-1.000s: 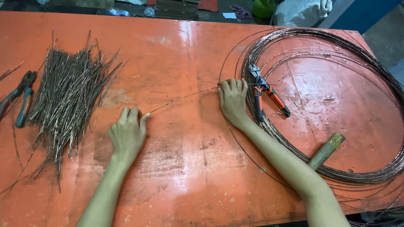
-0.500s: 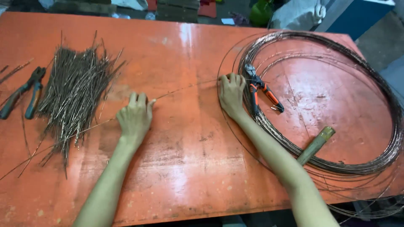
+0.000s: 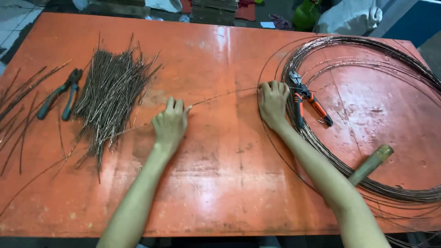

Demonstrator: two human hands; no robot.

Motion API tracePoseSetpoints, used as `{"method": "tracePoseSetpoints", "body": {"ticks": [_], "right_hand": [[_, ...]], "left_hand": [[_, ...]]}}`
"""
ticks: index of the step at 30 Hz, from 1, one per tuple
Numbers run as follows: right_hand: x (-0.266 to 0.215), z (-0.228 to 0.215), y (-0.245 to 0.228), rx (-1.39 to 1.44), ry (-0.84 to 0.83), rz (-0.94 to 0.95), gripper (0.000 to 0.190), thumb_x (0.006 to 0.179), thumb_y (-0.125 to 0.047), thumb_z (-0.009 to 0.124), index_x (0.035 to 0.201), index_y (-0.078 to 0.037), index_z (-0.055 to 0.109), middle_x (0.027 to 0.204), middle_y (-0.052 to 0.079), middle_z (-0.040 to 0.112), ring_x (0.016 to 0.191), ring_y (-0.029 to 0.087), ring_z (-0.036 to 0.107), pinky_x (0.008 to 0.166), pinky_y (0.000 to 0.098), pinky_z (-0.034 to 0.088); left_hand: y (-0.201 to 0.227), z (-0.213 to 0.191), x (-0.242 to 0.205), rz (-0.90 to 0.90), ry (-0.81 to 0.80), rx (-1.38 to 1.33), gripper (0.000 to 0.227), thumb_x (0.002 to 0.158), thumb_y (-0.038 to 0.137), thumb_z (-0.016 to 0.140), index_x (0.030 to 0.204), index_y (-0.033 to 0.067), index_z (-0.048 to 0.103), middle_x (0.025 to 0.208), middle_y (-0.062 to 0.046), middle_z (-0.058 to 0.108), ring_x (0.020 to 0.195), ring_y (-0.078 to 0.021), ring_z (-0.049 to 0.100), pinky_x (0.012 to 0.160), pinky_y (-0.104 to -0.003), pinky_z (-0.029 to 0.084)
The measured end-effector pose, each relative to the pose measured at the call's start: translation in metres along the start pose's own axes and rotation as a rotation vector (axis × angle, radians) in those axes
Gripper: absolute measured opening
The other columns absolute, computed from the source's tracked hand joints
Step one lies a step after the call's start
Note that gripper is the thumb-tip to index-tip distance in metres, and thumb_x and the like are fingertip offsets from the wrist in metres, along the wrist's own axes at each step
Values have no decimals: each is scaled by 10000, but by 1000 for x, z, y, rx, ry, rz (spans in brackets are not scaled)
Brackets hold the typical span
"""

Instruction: The person straightens a length of thin metal wire by hand on a red worktable, repeatedly bending and aligning it. They then use wire cutters to trim the wire and place the cut piece with other straightened wires.

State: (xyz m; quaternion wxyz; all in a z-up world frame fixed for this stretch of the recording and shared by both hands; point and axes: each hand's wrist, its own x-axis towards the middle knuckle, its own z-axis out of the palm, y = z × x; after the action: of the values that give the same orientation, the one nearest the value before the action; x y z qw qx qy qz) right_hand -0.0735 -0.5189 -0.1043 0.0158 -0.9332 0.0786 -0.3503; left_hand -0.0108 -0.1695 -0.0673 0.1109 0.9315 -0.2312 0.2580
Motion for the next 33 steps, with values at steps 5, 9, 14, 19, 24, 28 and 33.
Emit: {"method": "tracePoseSetpoints", "body": {"ticks": [5,9,14,19,24,28,33], "right_hand": [[6,7,2,-17,39,-7,122,1079,-207,488,1070,-181,607,1030,50,515,1115,259,508,1117,495,298],[6,-3,-4,14,43,5,142,1092,-195,474,1052,-171,608,1020,44,506,1100,254,509,1116,501,305],[5,-5,-6,-83,55,-2,108,1063,-243,524,1080,-215,628,1033,39,514,1116,264,515,1105,509,320],[2,-5,-9,-127,97,38,158,1103,-271,509,1063,-175,629,1056,46,511,1149,263,501,1128,525,284],[7,-20,-16,-110,96,-16,182,1122,-233,520,1028,-125,631,1047,83,528,1156,272,514,1133,533,287],[2,-3,-7,-162,85,5,174,1094,-300,541,1069,-167,651,1065,54,526,1139,255,499,1131,515,300],[0,8,-2,-160,95,-19,217,1078,-366,525,1046,-224,686,1072,45,560,1125,244,511,1123,504,310]], "left_hand": [[-1,6,3,51,81,86,326,1004,546,596,902,237,570,881,45,520,499,-241,692,494,-409,602],[-1,4,1,47,80,65,340,1004,549,599,904,225,568,862,29,513,502,-265,692,484,-431,597],[-8,8,0,70,59,76,346,1008,540,593,854,230,584,826,37,530,545,-236,706,488,-393,595],[-12,7,-3,70,48,37,338,997,511,621,831,217,599,813,21,544,591,-238,710,511,-395,598],[-17,6,0,67,70,37,347,992,517,643,812,224,599,795,27,546,641,-226,710,525,-375,593],[-16,-5,0,67,76,22,342,999,504,641,829,210,607,802,10,563,697,-242,717,556,-383,604],[-19,-2,-2,71,84,22,331,977,498,658,810,217,604,782,27,558,804,-193,686,599,-313,601]]}}
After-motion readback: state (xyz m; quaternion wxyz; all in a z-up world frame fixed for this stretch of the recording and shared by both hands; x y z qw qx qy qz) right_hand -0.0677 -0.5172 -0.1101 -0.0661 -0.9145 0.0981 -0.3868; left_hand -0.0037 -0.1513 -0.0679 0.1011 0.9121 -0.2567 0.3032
